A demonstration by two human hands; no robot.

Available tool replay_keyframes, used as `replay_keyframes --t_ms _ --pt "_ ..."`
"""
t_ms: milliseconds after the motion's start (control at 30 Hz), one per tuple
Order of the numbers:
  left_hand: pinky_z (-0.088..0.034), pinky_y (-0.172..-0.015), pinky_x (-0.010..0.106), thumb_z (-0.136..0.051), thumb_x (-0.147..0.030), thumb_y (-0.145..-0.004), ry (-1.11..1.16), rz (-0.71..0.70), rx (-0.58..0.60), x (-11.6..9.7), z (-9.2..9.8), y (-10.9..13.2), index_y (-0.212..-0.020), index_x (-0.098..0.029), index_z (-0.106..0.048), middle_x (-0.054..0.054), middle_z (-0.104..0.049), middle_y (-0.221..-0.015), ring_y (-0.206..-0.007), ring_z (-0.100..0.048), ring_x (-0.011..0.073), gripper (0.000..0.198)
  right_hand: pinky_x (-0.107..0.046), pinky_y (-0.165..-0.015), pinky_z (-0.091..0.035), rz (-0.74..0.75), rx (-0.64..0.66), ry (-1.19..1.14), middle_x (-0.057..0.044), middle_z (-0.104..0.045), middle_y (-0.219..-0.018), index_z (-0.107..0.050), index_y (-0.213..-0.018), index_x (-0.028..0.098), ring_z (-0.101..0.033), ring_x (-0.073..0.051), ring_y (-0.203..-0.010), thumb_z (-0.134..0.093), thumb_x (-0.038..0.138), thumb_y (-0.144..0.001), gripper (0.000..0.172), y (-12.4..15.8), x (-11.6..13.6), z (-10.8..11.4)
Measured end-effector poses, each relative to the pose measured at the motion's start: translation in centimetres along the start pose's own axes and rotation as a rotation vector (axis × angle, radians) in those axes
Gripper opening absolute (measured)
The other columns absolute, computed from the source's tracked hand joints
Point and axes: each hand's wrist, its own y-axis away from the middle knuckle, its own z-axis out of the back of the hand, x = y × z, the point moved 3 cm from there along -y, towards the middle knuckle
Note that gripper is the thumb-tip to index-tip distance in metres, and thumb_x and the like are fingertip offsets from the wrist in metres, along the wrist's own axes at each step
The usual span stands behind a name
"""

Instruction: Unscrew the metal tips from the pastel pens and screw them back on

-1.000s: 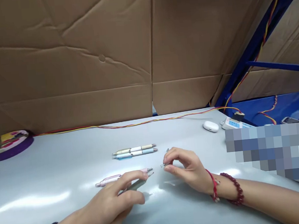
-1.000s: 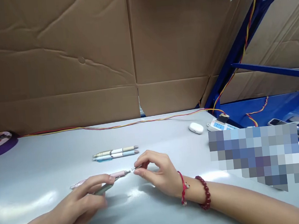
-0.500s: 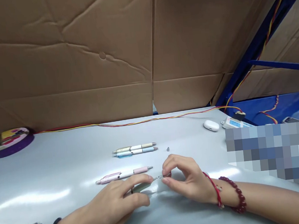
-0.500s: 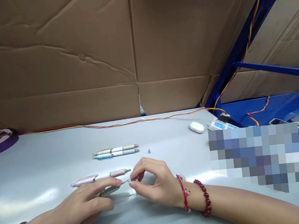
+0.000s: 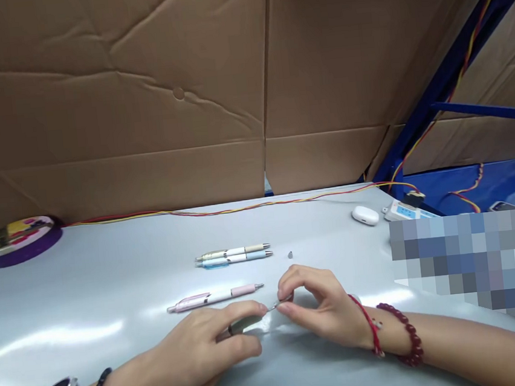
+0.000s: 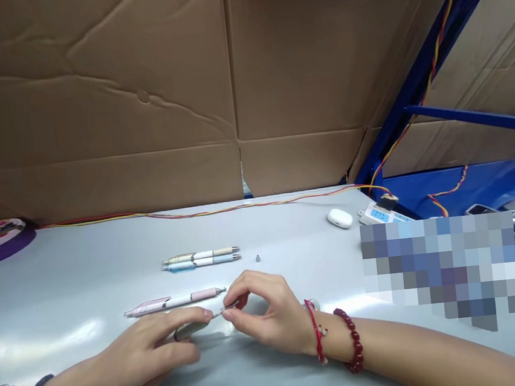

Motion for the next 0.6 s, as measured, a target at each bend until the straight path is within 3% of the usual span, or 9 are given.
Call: replay_keyframes --t_ms 133,300,467,600 --pt "-0.048 -0.072 0.028 -0.035 -0.003 -0.080 -0.194 -0.124 0.024 -0.17 -0.18 0.15 -0.100 -0.025 -0.054 0.008 -0.054 -0.125 -0.088 -0.062 0.0217 0.035 -0.024 -0.061 -0.051 0.002 -0.005 0.001 -0.002 -0.062 -0.073 -0.059 -0.081 0.018 -0.058 -0.012 -0.064 -0.060 0.010 -0.080 0.008 0.04 0.10 0.02" --pt "-0.048 -0.071 0.026 -0.035 -0.005 -0.083 -0.200 -0.119 -0.001 -0.31 -0.16 0.07 -0.101 -0.025 -0.055 0.008 -0.055 -0.124 -0.084 -0.062 0.0204 0.033 -0.024 -0.061 -0.052 0.025 0.020 0.021 -0.002 -0.062 -0.073 -0.060 -0.081 0.017 -0.058 -0.012 -0.064 -0.061 0.010 -0.079 0.008 0.03 0.25 -0.12" --pt "-0.046 -0.065 0.025 -0.042 -0.018 -0.093 -0.206 -0.096 0.052 -0.43 -0.32 -0.04 -0.103 -0.028 -0.061 0.003 -0.059 -0.121 -0.070 -0.059 0.0171 0.024 -0.022 -0.066 -0.054 0.014 0.050 0.003 -0.003 -0.066 -0.077 -0.062 -0.085 0.017 -0.062 -0.012 -0.069 -0.063 0.016 -0.083 0.002 0.16 0.11 -0.28" --pt "-0.045 -0.071 0.026 -0.037 -0.015 -0.093 -0.219 -0.150 0.045 -0.45 -0.52 0.05 -0.103 -0.025 -0.058 0.005 -0.055 -0.126 -0.080 -0.060 0.0188 0.025 -0.022 -0.069 -0.054 -0.009 0.059 -0.013 -0.004 -0.067 -0.079 -0.063 -0.085 0.016 -0.064 -0.012 -0.071 -0.063 0.019 -0.085 0.003 0.32 0.02 -0.39"
